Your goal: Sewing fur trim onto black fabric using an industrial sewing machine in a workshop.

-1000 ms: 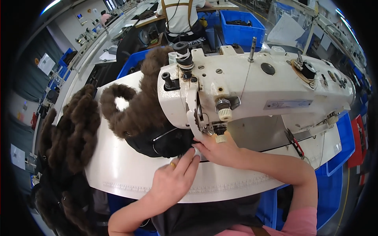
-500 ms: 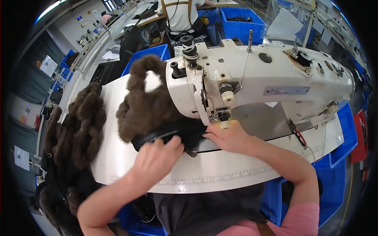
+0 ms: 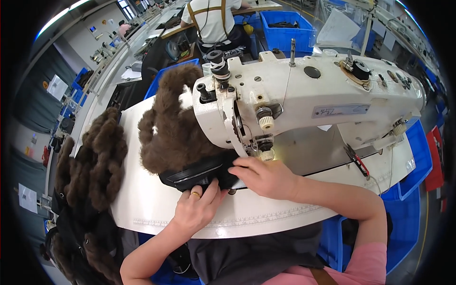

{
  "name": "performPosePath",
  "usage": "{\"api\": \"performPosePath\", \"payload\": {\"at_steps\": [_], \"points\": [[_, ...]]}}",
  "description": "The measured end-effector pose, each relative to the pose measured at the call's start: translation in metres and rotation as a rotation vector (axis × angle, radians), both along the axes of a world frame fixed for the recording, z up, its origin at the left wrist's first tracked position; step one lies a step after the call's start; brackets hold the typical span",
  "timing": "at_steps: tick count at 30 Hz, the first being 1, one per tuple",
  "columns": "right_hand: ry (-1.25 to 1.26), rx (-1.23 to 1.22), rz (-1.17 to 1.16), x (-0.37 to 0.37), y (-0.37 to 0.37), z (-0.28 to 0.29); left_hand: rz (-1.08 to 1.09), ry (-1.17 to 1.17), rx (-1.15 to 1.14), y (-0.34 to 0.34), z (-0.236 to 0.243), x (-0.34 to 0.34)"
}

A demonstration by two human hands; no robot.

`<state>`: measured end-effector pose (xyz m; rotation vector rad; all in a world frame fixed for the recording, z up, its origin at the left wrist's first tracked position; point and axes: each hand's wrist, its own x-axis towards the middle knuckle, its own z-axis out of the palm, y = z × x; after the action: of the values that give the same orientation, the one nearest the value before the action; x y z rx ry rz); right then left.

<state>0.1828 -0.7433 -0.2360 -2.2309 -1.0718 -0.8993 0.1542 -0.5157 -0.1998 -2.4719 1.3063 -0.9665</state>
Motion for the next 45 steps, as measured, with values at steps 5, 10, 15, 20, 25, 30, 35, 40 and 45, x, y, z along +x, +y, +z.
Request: {"api": "performPosePath", "payload": {"at_steps": [5,10,15,20,25,30,35,40,45], "points": [[0.211,-0.259,-0.021,0.003,0.017,0.011,0.006,-0.029,0.018,0.0,0.0,-0.002],[0.376,-0.446,-0.114,0.002,0.034,0.02,0.009,-0.041,0.037,0.0,-0.002,-0.003],[0.332,-0.304,-0.074,0.002,0.042,0.016,0.029,-0.029,0.02,0.001,-0.004,0.0],[0.495,-0.185,0.052,0.006,0.021,0.008,-0.043,0.009,0.065,-0.002,0.005,-0.002],[0.8,0.045,0.149,0.005,-0.024,-0.002,-0.072,-0.107,0.178,-0.025,0.01,-0.02],[0.933,0.105,0.144,0.012,-0.02,0.011,0.023,-0.05,0.171,-0.024,0.007,-0.033],[0.939,0.209,0.152,0.009,-0.021,0.003,0.097,0.151,-0.016,-0.043,0.014,-0.022],[0.938,0.255,0.206,0.009,-0.016,0.0,0.208,0.262,0.095,-0.053,0.032,-0.018],[0.866,0.283,0.232,0.02,-0.023,-0.001,0.229,0.319,0.083,-0.067,0.042,-0.001]]}}
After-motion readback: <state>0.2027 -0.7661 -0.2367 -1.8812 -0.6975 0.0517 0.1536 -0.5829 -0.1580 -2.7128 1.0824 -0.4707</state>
